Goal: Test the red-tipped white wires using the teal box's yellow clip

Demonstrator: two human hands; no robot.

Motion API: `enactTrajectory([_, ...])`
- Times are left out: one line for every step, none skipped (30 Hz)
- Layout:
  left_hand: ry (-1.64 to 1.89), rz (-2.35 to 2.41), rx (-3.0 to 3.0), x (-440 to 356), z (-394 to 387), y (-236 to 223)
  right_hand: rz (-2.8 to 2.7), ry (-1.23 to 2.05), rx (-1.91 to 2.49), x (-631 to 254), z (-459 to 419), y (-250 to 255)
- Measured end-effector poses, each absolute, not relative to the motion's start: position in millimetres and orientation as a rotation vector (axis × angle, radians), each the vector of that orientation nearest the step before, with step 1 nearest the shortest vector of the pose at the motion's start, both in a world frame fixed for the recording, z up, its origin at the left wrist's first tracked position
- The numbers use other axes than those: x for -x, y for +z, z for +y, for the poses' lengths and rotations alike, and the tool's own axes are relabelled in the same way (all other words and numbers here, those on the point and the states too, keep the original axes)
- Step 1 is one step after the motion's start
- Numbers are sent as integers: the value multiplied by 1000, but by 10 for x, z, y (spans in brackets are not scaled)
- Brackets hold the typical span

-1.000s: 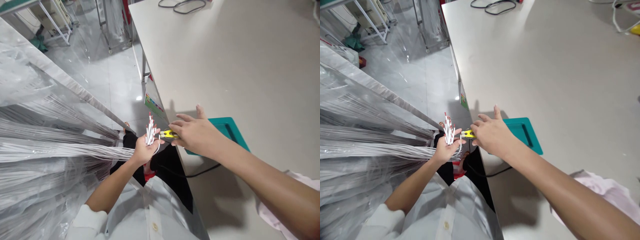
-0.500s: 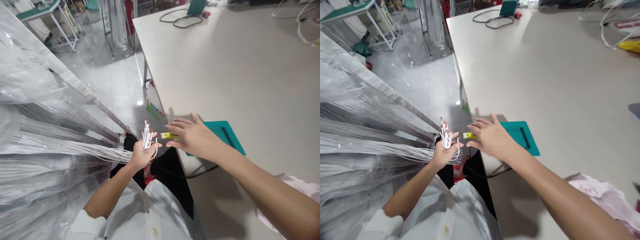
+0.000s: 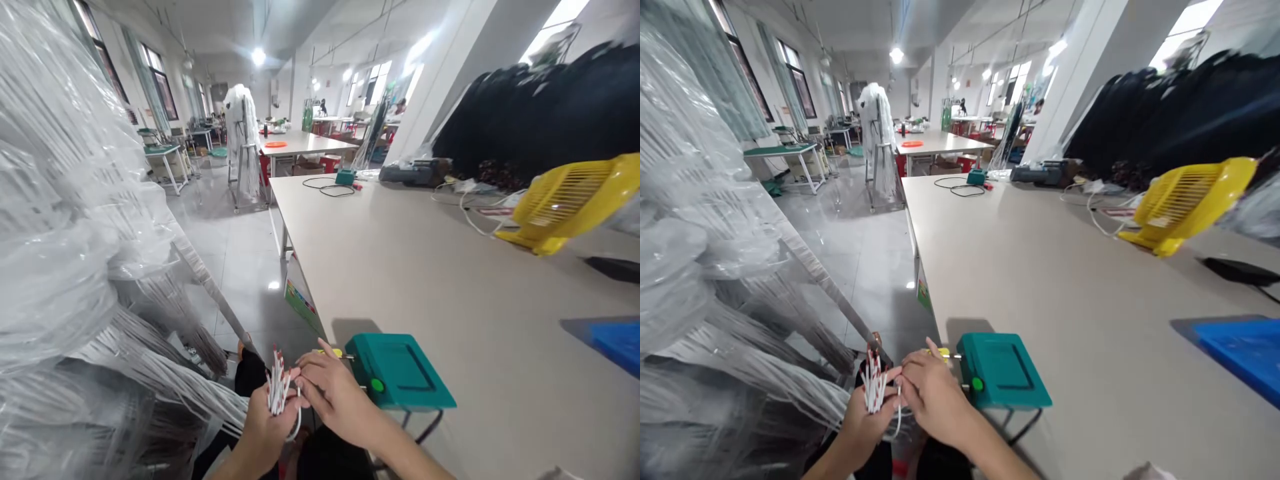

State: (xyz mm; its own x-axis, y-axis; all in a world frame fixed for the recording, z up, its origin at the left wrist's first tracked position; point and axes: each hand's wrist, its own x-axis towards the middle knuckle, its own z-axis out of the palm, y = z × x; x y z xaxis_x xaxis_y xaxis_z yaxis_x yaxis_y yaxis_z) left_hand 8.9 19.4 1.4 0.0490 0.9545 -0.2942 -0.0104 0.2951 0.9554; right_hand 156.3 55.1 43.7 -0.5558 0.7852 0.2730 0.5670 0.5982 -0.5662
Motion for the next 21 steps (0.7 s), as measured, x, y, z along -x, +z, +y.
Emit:
enactTrajectory([975, 1307, -1004, -63, 173, 30, -2306, 587, 1063, -1555, 535, 435])
enactTrajectory([987, 1326, -1017, -36, 149, 49, -2284, 596, 1064, -1554, 522, 431])
enactTrajectory([996, 1349, -1026, -10, 124, 72, -2252, 595, 1074, -1562, 511, 423])
enactTrajectory([995, 1366, -1038, 14, 99, 97, -2214, 590, 1090, -1577, 502, 410])
enactTrajectory([986, 1377, -1011, 33, 77, 120, -2171, 582, 1107, -1597, 496, 393])
enactTrajectory([963, 1371, -987, 46, 60, 141, -2112, 565, 1129, -1619, 491, 373])
enactTrajectory([964, 1379, -970, 54, 49, 154, -2067, 563, 1137, -1640, 487, 349])
enactTrajectory([947, 1370, -975, 57, 43, 159, -2016, 577, 1134, -1658, 484, 326])
enactTrajectory([954, 1370, -976, 56, 42, 156, -1977, 610, 1127, -1672, 481, 305])
enactTrajectory([951, 1356, -962, 52, 45, 146, -1960, 633, 1127, -1680, 478, 287])
enactTrajectory([963, 1339, -943, 47, 48, 133, -1960, 647, 1127, -1682, 476, 276])
enactTrajectory([968, 1322, -924, 41, 51, 118, -1976, 657, 1124, -1681, 474, 270])
enactTrajectory([968, 1309, -916, 35, 53, 107, -2006, 665, 1122, -1676, 472, 270])
enactTrajectory([971, 1301, -913, 29, 54, 99, -2041, 673, 1116, -1669, 472, 275])
enactTrajectory([969, 1297, -917, 24, 54, 96, -2077, 681, 1109, -1660, 474, 283])
enactTrajectory([966, 1299, -923, 20, 53, 97, -2110, 690, 1100, -1650, 477, 293])
enactTrajectory([965, 1305, -929, 17, 53, 98, -2137, 697, 1092, -1640, 482, 301])
enactTrajectory([967, 1313, -938, 14, 53, 99, -2159, 702, 1088, -1629, 488, 308])
enactTrajectory([974, 1320, -948, 11, 54, 97, -2177, 705, 1090, -1618, 496, 311])
enactTrajectory([983, 1324, -964, 8, 54, 92, -2193, 709, 1096, -1606, 503, 310])
enactTrajectory([994, 1321, -981, 5, 55, 85, -2212, 714, 1103, -1593, 511, 304])
